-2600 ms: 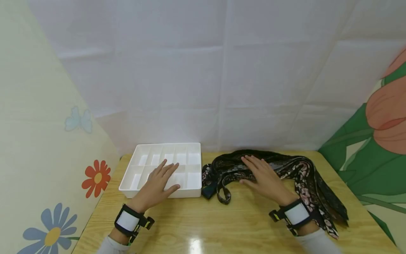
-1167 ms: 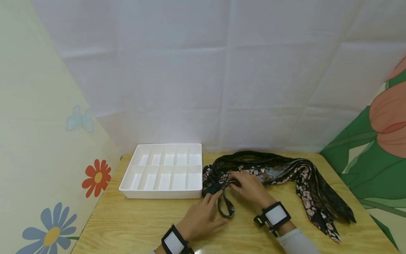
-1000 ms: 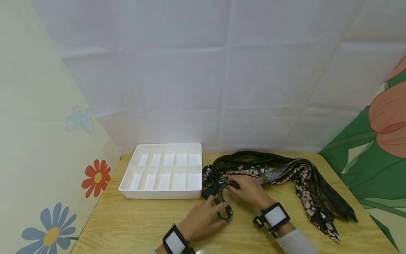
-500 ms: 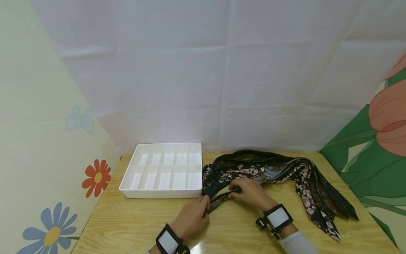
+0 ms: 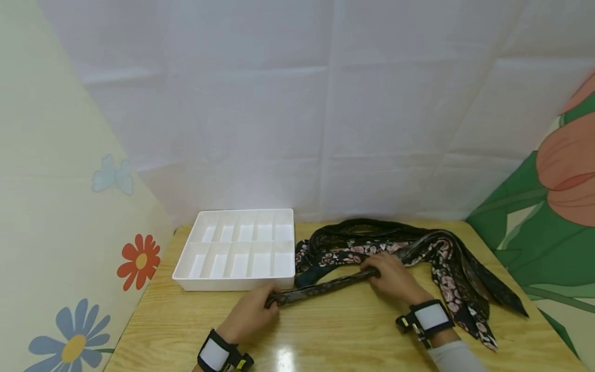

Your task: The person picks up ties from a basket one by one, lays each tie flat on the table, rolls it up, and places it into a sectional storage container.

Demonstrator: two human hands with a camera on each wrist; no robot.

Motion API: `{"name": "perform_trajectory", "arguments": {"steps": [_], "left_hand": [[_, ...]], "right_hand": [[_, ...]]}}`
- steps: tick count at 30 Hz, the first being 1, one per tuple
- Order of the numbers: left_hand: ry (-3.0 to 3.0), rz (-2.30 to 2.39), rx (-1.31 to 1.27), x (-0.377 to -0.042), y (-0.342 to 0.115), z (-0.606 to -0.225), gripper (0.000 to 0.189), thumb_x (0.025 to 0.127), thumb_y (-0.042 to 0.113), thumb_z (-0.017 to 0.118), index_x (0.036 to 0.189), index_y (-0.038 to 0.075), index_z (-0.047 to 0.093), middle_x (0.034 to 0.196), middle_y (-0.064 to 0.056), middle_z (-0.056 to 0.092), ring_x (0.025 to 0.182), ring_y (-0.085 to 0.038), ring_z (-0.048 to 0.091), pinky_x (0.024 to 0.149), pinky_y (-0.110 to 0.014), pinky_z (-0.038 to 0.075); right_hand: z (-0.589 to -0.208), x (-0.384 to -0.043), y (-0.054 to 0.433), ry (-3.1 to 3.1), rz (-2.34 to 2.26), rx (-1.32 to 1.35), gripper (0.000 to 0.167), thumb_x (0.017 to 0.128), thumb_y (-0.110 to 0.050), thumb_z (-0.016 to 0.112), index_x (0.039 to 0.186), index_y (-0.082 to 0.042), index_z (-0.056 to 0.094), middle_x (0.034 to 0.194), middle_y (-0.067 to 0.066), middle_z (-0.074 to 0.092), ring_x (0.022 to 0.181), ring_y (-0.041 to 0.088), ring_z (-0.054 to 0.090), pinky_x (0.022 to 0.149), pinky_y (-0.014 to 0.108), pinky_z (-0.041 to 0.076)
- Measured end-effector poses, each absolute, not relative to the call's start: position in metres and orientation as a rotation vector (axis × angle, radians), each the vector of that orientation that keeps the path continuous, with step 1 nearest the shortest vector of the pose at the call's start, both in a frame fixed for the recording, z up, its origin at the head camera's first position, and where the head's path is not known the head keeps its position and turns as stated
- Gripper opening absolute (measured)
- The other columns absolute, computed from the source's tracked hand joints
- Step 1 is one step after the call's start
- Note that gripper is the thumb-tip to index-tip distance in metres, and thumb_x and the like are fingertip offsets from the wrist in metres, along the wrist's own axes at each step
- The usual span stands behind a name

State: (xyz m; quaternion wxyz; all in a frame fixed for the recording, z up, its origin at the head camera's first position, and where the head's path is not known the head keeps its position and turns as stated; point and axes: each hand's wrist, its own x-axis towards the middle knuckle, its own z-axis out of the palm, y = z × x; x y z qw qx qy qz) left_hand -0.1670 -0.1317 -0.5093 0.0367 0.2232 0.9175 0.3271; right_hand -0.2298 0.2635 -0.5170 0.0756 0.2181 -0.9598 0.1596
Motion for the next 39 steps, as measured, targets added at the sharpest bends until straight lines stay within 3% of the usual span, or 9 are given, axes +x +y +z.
{"name": "perform_trajectory", "arguments": {"steps": [6, 13, 20, 29, 39], "left_hand": [[2.747, 1.116, 0.629, -0.171, -0.150, -0.515, 0.021, 0.094, 0.005, 0.069, 0.115, 0.011, 0.070, 0.107, -0.002, 0.070, 0.090, -0.010, 0.057, 0.074, -0.028, 0.050], [2.691, 1.161, 0.521, -0.177, -0.169, -0.519, 0.023, 0.097, 0.008, 0.068, 0.120, 0.012, 0.072, 0.118, -0.005, 0.071, 0.103, -0.016, 0.062, 0.086, -0.034, 0.053], [2.670, 1.211, 0.409, -0.177, -0.190, -0.517, 0.024, 0.096, 0.008, 0.070, 0.119, 0.009, 0.075, 0.119, -0.009, 0.071, 0.095, -0.019, 0.057, 0.077, -0.029, 0.047], [2.688, 1.226, 0.321, -0.173, -0.214, -0.520, 0.019, 0.091, 0.009, 0.074, 0.110, 0.010, 0.075, 0.108, -0.006, 0.071, 0.092, -0.018, 0.057, 0.077, -0.026, 0.046], [2.709, 1.245, 0.194, -0.172, -0.236, -0.517, 0.020, 0.092, 0.009, 0.074, 0.111, 0.008, 0.075, 0.110, -0.007, 0.072, 0.092, -0.018, 0.057, 0.078, -0.028, 0.046]], "right_hand": [[-0.518, -0.232, 0.275, -2.830, 0.466, 0.595, 0.029, 0.083, 0.000, 0.083, 0.106, -0.016, 0.080, 0.114, 0.009, 0.078, 0.112, 0.038, 0.068, 0.102, 0.067, 0.047], [-0.516, -0.230, 0.281, -2.833, 0.438, 0.546, 0.026, 0.087, -0.002, 0.082, 0.108, -0.017, 0.080, 0.112, 0.007, 0.079, 0.111, 0.039, 0.067, 0.104, 0.067, 0.045], [-0.517, -0.227, 0.286, -2.838, 0.391, 0.473, 0.029, 0.082, 0.001, 0.082, 0.107, -0.013, 0.079, 0.118, 0.014, 0.077, 0.111, 0.040, 0.065, 0.103, 0.065, 0.045], [-0.516, -0.229, 0.293, -2.845, 0.322, 0.423, 0.027, 0.084, -0.001, 0.084, 0.108, -0.012, 0.078, 0.117, 0.015, 0.077, 0.118, 0.042, 0.063, 0.110, 0.066, 0.041], [-0.514, -0.225, 0.303, -2.793, 0.303, 0.411, 0.030, 0.085, 0.003, 0.082, 0.111, -0.010, 0.078, 0.118, 0.018, 0.076, 0.118, 0.045, 0.062, 0.111, 0.069, 0.039]]}}
